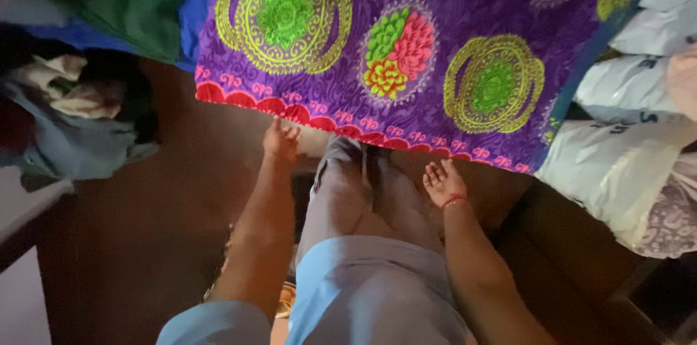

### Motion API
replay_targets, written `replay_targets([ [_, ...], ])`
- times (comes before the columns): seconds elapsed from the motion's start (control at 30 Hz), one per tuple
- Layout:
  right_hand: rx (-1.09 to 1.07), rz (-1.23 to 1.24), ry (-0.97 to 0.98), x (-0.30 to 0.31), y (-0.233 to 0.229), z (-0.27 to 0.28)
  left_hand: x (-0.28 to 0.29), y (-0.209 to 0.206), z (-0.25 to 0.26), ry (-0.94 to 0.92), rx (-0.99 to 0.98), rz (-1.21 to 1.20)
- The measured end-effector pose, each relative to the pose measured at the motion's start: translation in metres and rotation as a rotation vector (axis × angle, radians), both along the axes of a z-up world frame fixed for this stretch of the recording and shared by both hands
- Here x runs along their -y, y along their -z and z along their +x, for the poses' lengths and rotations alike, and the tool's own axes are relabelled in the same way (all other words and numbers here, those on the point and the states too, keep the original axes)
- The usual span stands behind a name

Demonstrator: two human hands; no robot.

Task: The person organizes and smooths blankets on a bed, rolling one patterned blanket and smoothing out a purple patterned bedsheet.

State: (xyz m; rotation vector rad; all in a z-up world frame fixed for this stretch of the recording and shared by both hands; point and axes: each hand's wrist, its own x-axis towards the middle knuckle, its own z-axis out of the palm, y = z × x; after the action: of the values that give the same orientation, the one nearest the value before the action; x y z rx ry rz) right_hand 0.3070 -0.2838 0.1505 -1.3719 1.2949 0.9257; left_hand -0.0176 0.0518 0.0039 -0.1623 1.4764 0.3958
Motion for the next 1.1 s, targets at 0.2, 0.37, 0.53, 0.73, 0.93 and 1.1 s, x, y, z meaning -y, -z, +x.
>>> replay_targets([
  [0.2,-0.013,0.086,-0.191,-0.029,-0.025,0.026,-0.051,-0.036,0.021,0.555,-0.192,0.240],
  [0.37,0.019,0.117,-0.468,-0.057,-0.037,0.021,-0.074,-0.074,0.045,1.281,-0.374,0.804],
  [0.53,0.095,0.058,-0.953,-0.078,-0.051,0.028,-0.071,-0.119,0.058,1.308,-0.273,0.491],
  [0.73,0.097,0.070,-1.043,-0.086,-0.038,0.059,-0.056,-0.142,0.053,1.513,-0.388,0.458],
  [0.93,-0.030,0.029,-0.916,-0.104,0.003,0.091,-0.065,-0.111,0.079,1.556,-0.360,0.314],
  [1.1,-0.395,0.233,-0.702,-0.106,0.083,0.096,-0.061,-0.013,0.137,1.396,-0.214,-0.098],
])
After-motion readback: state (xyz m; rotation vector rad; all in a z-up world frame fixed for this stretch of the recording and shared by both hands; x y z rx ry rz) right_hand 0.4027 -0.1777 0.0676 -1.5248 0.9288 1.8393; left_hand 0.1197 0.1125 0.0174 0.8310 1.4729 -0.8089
